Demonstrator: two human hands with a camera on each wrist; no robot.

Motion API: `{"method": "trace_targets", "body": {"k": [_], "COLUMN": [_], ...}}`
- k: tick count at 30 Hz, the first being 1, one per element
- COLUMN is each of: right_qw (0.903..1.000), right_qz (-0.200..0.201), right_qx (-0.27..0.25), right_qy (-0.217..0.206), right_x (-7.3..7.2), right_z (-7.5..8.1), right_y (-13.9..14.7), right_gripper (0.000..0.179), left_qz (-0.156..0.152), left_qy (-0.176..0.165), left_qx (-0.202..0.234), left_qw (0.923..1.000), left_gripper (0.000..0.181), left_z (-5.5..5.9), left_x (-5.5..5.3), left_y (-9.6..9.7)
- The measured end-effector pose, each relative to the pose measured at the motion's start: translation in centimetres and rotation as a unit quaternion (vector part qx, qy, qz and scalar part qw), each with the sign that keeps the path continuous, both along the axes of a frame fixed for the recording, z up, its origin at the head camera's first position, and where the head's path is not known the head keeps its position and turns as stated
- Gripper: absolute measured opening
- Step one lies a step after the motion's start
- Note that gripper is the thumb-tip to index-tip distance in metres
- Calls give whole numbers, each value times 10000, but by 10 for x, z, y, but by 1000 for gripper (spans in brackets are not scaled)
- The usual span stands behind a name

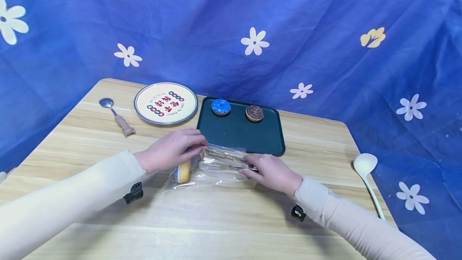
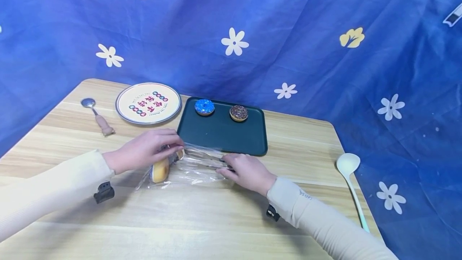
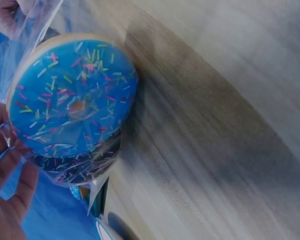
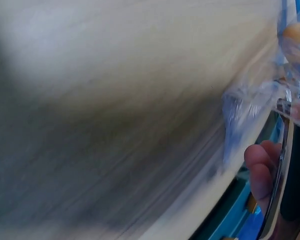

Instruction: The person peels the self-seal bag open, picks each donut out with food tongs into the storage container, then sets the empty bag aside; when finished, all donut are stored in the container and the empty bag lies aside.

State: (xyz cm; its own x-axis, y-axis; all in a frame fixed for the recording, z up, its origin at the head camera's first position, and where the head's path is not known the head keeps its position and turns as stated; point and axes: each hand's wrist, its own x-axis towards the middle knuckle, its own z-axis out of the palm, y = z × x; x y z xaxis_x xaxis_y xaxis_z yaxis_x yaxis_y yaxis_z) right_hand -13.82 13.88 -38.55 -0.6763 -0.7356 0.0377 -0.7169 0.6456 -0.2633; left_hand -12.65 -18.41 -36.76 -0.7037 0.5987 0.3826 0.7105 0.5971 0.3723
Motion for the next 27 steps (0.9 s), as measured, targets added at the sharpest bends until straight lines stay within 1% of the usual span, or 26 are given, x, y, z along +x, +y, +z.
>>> {"method": "trace_targets", "body": {"k": [2, 6, 10, 14, 18, 27], "right_qw": [10000, 9999, 9997, 9994, 9989, 9990], "right_qz": [-8, 10, 149, 319, 391, 401], "right_qx": [-19, -84, -105, -167, -235, -208], "right_qy": [-26, -91, -142, -14, 92, 60], "right_x": [1, 2, 2, 2, 1, 0], "right_z": [-1, -3, -6, -6, -6, -3], "right_y": [-3, -7, -11, -13, -12, -6], "right_gripper": [26, 24, 24, 22, 22, 27], "left_qz": [-19, -11, -27, -31, 0, 8], "left_qy": [50, 47, 26, 52, 43, 75], "left_qx": [38, 48, 13, -18, -78, -118], "left_qw": [10000, 10000, 10000, 10000, 10000, 9999], "left_gripper": [8, 9, 9, 8, 10, 12], "left_z": [0, -2, -3, -3, -3, -2], "left_x": [0, 0, 1, 1, 2, 4], "left_y": [1, 1, 1, 0, -1, -1]}}
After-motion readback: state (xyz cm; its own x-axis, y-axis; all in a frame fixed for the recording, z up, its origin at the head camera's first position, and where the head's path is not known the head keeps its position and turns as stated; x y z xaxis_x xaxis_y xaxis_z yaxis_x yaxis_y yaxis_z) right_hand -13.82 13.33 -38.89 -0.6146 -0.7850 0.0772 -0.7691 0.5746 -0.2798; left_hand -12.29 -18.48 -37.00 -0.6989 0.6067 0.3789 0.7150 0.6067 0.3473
